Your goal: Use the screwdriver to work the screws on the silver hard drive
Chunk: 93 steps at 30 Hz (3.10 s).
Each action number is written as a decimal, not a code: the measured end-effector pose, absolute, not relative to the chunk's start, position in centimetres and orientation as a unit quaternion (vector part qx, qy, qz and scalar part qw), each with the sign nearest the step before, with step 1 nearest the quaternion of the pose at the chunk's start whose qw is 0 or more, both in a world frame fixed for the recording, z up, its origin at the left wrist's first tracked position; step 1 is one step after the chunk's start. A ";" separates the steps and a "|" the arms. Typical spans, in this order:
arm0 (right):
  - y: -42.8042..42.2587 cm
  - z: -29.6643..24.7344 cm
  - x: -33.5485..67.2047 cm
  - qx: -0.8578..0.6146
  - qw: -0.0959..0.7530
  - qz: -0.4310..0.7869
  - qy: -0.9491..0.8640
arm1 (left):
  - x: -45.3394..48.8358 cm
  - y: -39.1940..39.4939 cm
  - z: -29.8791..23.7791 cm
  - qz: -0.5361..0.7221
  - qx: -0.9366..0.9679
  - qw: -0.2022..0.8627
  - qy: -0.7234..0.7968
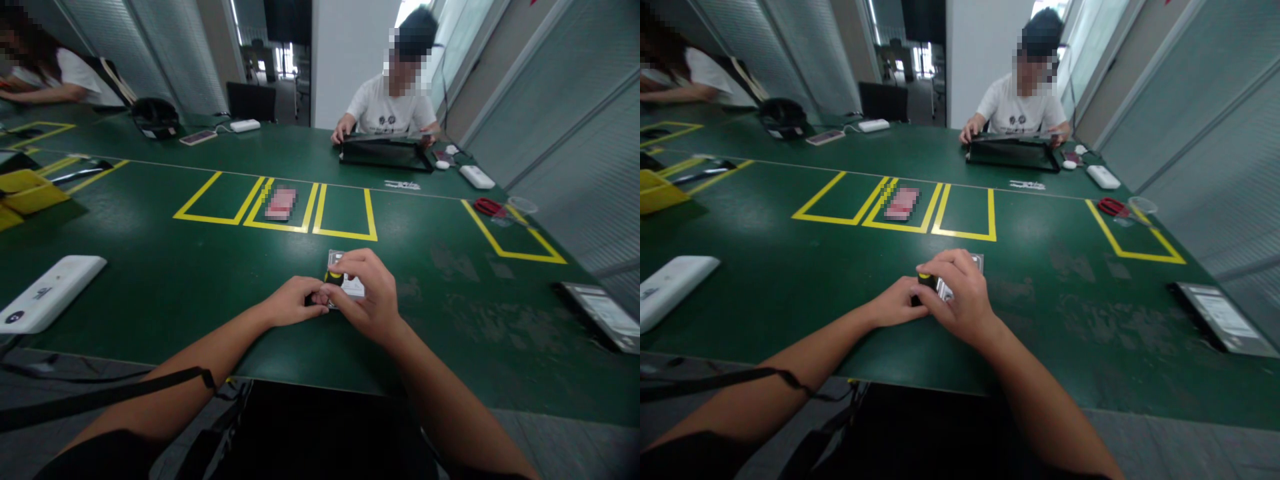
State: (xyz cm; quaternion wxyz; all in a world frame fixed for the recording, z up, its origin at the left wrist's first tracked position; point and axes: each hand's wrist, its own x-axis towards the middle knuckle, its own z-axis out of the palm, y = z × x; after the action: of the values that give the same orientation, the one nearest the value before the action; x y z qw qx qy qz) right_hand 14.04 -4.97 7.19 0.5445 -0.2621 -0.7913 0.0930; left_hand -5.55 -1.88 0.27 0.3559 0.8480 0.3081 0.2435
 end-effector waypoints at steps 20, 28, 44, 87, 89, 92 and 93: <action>-5.1 7.3 14.1 -0.259 0.541 0.094 -0.795 | -5.4 -1.8 0.0 0.245 0.845 0.364 0.305; -5.1 7.3 14.0 -0.249 0.533 0.091 -0.804 | -5.5 -1.8 -0.1 0.250 0.848 0.355 0.304; -5.1 6.9 14.0 -0.267 0.531 0.069 -0.801 | -5.5 -1.7 -0.3 0.241 0.852 0.348 0.307; -5.2 5.9 14.4 -0.303 0.507 0.113 -0.799 | -5.6 -1.6 -0.4 0.231 0.852 0.351 0.312; -5.2 6.0 14.5 -0.308 0.501 0.125 -0.799 | -5.5 -1.6 -0.4 0.233 0.853 0.344 0.315; -5.3 6.2 14.7 -0.313 0.510 0.136 -0.789 | -5.5 -1.7 -0.1 0.234 0.853 0.345 0.314; -5.4 6.3 14.8 -0.314 0.516 0.144 -0.784 | -5.5 -1.8 0.0 0.232 0.852 0.350 0.312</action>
State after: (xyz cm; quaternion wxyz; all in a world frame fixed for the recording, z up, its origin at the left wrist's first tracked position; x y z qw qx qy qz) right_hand 14.82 -5.40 6.30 0.5160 -0.3142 -0.7837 0.1445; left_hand -5.46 -1.76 0.02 0.3498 0.8521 0.3123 0.2325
